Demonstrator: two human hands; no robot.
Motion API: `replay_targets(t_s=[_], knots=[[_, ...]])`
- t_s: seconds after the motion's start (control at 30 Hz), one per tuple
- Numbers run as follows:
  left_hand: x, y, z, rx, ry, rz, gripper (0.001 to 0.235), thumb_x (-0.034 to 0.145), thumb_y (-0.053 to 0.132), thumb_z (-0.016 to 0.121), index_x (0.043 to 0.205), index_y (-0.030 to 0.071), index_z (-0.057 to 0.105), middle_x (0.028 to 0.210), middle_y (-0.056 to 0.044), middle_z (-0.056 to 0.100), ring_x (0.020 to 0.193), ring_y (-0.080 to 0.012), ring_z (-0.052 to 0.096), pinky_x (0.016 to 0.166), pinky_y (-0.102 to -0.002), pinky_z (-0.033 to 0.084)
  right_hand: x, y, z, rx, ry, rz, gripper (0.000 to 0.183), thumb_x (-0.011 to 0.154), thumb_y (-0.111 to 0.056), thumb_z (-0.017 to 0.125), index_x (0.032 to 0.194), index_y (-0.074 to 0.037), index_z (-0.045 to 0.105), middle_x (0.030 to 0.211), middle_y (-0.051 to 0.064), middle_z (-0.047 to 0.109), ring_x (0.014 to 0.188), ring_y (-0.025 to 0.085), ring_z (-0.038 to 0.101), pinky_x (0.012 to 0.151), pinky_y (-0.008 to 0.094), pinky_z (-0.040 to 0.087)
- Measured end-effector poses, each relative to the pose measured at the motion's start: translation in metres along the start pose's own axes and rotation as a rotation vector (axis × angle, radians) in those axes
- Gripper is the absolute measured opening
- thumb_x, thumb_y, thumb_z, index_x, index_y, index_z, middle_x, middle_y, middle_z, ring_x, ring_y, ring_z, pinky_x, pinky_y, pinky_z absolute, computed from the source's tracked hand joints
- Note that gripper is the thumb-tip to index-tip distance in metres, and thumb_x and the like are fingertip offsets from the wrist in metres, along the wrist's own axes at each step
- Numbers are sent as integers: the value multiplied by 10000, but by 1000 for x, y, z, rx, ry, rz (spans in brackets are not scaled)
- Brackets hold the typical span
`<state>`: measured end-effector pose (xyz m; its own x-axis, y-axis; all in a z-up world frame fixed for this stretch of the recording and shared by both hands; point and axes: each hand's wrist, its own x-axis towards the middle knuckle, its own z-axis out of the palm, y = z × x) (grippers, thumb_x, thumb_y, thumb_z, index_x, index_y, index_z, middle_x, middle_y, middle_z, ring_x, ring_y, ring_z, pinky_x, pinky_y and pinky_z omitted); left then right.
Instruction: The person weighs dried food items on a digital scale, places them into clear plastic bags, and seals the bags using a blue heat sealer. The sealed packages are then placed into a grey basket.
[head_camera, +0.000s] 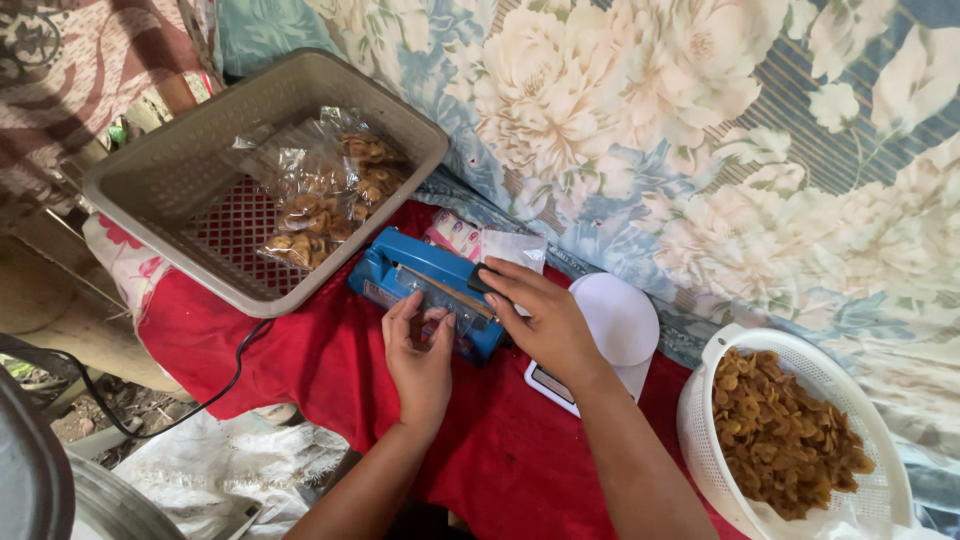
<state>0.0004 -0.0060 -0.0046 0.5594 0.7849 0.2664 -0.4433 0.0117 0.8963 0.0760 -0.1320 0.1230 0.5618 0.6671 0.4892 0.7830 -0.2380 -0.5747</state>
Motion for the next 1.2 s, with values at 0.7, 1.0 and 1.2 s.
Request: replay_targets(t_s=[0.7,1.0,1.2], knots=[[2,-3,-2,-113,-6,-53,528,893,-95,704,1373,-16,498,1269,-108,464,1027,-171,682,800,-281,587,-23,22,30,125,136,20,316,958,-74,722,1274,-82,716,1385,99,688,1243,207,695,975,299,587],[10,-4,-19,-301,-7,-115,229,1027,23,646,1239,-38,587,1178,-107,596,1034,-169,688,946,-375,647,-24,18,37,-1,232,-46,301,927,-41,731,1225,-79,736,1341,96,709,1226,252,688,1045,342,538],[14,6,-12,-241,22,-132,247,952,12,702,1184,-33,629,1200,-67,564,1056,-151,678,903,-346,647,-25,15,38,-7,261,-59,288,927,-38,730,1213,-72,739,1331,92,712,1226,251,685,1057,350,526]])
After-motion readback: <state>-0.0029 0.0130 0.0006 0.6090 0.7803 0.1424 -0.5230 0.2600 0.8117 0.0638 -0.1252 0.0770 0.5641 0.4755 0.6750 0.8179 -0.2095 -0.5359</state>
